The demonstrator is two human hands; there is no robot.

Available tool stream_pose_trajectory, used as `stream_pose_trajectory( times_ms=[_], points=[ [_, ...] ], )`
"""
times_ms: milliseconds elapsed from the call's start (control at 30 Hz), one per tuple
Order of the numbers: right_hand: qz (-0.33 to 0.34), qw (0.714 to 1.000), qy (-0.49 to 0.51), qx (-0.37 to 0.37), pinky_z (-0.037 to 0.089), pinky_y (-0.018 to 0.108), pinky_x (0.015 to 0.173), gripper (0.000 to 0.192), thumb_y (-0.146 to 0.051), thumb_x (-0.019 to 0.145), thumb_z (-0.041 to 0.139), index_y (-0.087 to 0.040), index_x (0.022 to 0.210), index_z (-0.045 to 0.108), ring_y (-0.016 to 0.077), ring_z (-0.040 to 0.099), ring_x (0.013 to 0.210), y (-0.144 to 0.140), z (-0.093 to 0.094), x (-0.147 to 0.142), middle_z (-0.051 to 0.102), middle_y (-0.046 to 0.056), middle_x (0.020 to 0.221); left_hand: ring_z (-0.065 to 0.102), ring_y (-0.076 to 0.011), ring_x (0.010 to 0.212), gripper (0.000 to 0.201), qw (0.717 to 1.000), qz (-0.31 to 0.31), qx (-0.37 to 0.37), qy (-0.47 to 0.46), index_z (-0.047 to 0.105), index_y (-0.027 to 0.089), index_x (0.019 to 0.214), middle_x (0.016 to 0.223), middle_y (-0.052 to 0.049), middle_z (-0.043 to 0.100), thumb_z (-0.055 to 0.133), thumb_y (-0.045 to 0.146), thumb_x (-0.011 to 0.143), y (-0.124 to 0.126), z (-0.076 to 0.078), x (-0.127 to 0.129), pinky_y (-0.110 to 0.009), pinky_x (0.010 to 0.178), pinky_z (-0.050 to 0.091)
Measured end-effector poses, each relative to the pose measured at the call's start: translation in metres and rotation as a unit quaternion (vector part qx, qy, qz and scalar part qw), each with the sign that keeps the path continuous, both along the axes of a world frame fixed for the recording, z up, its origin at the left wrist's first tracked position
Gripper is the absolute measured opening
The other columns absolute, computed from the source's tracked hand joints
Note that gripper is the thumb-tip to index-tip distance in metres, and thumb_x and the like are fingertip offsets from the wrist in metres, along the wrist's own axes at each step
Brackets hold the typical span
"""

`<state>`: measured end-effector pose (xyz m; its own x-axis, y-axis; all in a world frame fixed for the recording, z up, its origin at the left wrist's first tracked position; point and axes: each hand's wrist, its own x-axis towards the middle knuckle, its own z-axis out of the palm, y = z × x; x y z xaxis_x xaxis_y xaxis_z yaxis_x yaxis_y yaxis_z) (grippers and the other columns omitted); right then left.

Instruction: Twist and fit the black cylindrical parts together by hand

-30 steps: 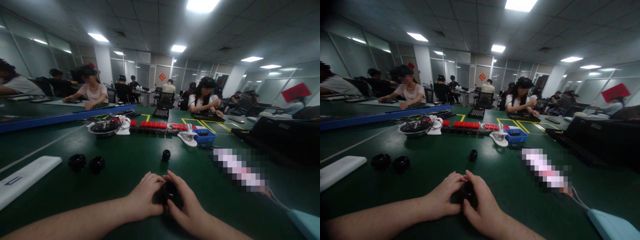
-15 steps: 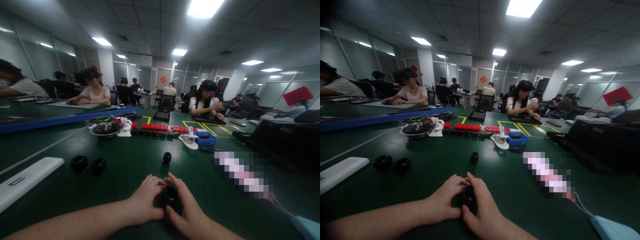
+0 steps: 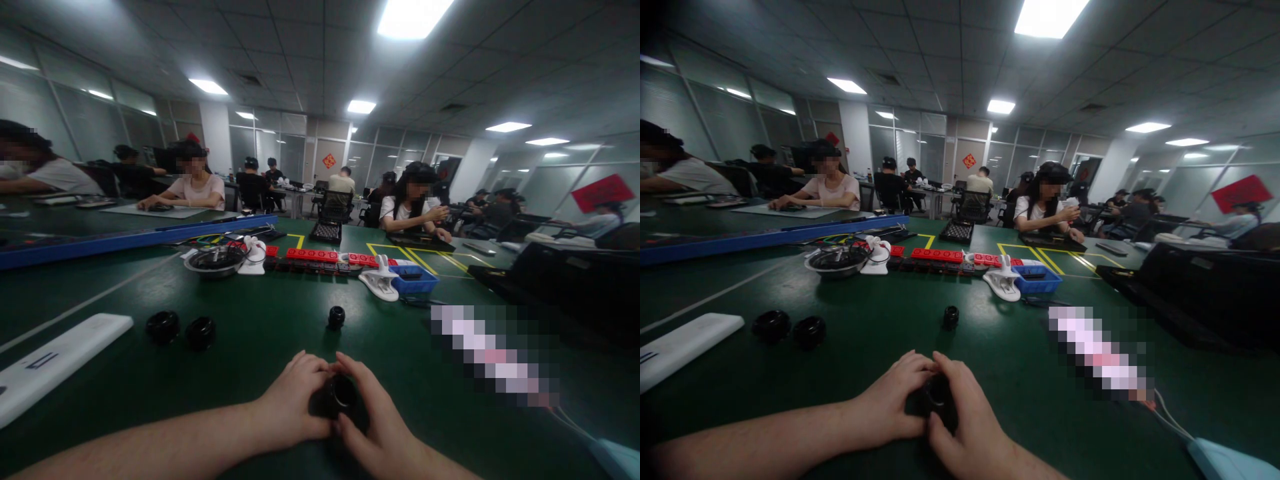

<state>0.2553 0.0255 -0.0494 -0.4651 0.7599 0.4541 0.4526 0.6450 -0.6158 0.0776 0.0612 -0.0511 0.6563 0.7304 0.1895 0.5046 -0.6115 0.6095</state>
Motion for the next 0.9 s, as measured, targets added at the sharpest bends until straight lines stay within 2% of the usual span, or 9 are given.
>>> stream_pose_trajectory(
  times_ms=[133, 233, 367, 467, 533, 633, 733, 800, 900],
  points=[
    [-0.06, 0.998, -0.02, -0.029, 0.04, 0.042, 0.09, 0.068, -0.017, 0.066, 0.061, -0.018, 0.125, 0.028, 0.0253, 0.047, 0.105, 0.0018, -0.0018, -0.0022, 0.046, 0.012, 0.115, 0.047, -0.023, 0.098, 0.035, 1.0, 0.0, 0.005, 0.006, 0.059, 0.021, 0.091, 0.102, -0.002, 0.055, 0.071, 0.032, 0.06, -0.0001, 0.0, -0.0002, -0.044, 0.099, 0.022],
    [-0.081, 0.994, -0.028, -0.061, 0.042, 0.041, 0.088, 0.063, -0.017, 0.065, 0.062, -0.017, 0.121, 0.033, 0.0245, 0.05, 0.101, 0.0036, -0.0042, -0.0039, 0.049, 0.011, 0.11, 0.048, -0.0226, 0.096, 0.032, 1.0, 0.001, 0.009, 0.008, 0.059, 0.02, 0.089, 0.1, -0.001, 0.055, 0.071, 0.03, 0.06, -0.0002, -0.0012, -0.0003, -0.043, 0.099, 0.023],
    [-0.026, 0.999, -0.015, -0.024, 0.04, 0.038, 0.092, 0.06, -0.009, 0.067, 0.053, -0.022, 0.122, 0.031, 0.0216, 0.048, 0.107, 0.0021, -0.0025, -0.0021, 0.049, 0.009, 0.115, 0.047, -0.023, 0.098, 0.039, 1.0, -0.001, 0.004, 0.003, 0.058, 0.023, 0.095, 0.103, -0.001, 0.055, 0.07, 0.024, 0.059, 0.0003, -0.0022, 0.0005, -0.044, 0.1, 0.021],
    [0.012, 1.0, -0.015, 0.002, 0.039, 0.038, 0.093, 0.064, -0.006, 0.066, 0.047, -0.022, 0.124, 0.027, 0.0212, 0.046, 0.11, 0.0005, 0.0014, -0.0011, 0.046, 0.009, 0.12, 0.046, -0.0235, 0.099, 0.04, 1.0, 0.004, 0.008, 0.004, 0.058, 0.023, 0.096, 0.104, -0.002, 0.054, 0.071, 0.029, 0.059, 0.0008, -0.0031, 0.0005, -0.044, 0.1, 0.021],
    [0.009, 1.0, -0.02, 0.008, 0.039, 0.04, 0.094, 0.065, -0.007, 0.065, 0.049, -0.02, 0.125, 0.026, 0.0232, 0.045, 0.111, 0.0006, 0.0032, -0.0021, 0.044, 0.011, 0.121, 0.046, -0.0238, 0.099, 0.04, 1.0, 0.005, 0.01, 0.007, 0.058, 0.022, 0.096, 0.105, -0.003, 0.053, 0.071, 0.033, 0.06, 0.001, -0.0036, 0.0001, -0.044, 0.1, 0.021],
    [-0.036, 0.999, -0.022, 0.001, 0.04, 0.043, 0.091, 0.061, -0.015, 0.065, 0.056, -0.017, 0.121, 0.031, 0.0264, 0.047, 0.107, 0.0017, 0.0036, -0.0046, 0.046, 0.013, 0.117, 0.046, -0.0234, 0.101, 0.04, 1.0, 0.001, 0.009, 0.011, 0.058, 0.022, 0.096, 0.106, -0.003, 0.053, 0.07, 0.033, 0.06, 0.0011, -0.0038, -0.0005, -0.044, 0.101, 0.018],
    [-0.061, 0.998, -0.017, -0.028, 0.045, 0.04, 0.085, 0.049, -0.017, 0.069, 0.058, -0.018, 0.114, 0.038, 0.0239, 0.052, 0.097, 0.0021, 0.0033, -0.0054, 0.051, 0.01, 0.106, 0.046, -0.0229, 0.1, 0.037, 1.0, -0.001, 0.008, 0.019, 0.058, 0.022, 0.095, 0.105, -0.002, 0.053, 0.069, 0.032, 0.061, 0.0009, -0.0029, -0.0002, -0.044, 0.102, 0.018],
    [-0.043, 0.999, -0.01, -0.027, 0.045, 0.038, 0.085, 0.048, -0.013, 0.07, 0.053, -0.02, 0.114, 0.038, 0.0223, 0.053, 0.097, 0.0016, 0.0036, -0.0043, 0.052, 0.009, 0.107, 0.046, -0.0231, 0.1, 0.039, 1.0, 0.0, 0.009, 0.021, 0.057, 0.022, 0.097, 0.105, -0.002, 0.053, 0.069, 0.031, 0.061, 0.0005, -0.0019, 0.0001, -0.044, 0.101, 0.019],
    [0.007, 1.0, -0.006, 0.003, 0.042, 0.039, 0.091, 0.057, -0.009, 0.068, 0.049, -0.021, 0.121, 0.031, 0.0231, 0.049, 0.106, 0.001, 0.0038, -0.0019, 0.048, 0.01, 0.117, 0.046, -0.0238, 0.101, 0.045, 1.0, 0.004, 0.009, 0.022, 0.056, 0.022, 0.102, 0.106, -0.003, 0.053, 0.07, 0.033, 0.061, -0.0002, -0.0006, 0.0001, -0.046, 0.101, 0.019]
  ],
)
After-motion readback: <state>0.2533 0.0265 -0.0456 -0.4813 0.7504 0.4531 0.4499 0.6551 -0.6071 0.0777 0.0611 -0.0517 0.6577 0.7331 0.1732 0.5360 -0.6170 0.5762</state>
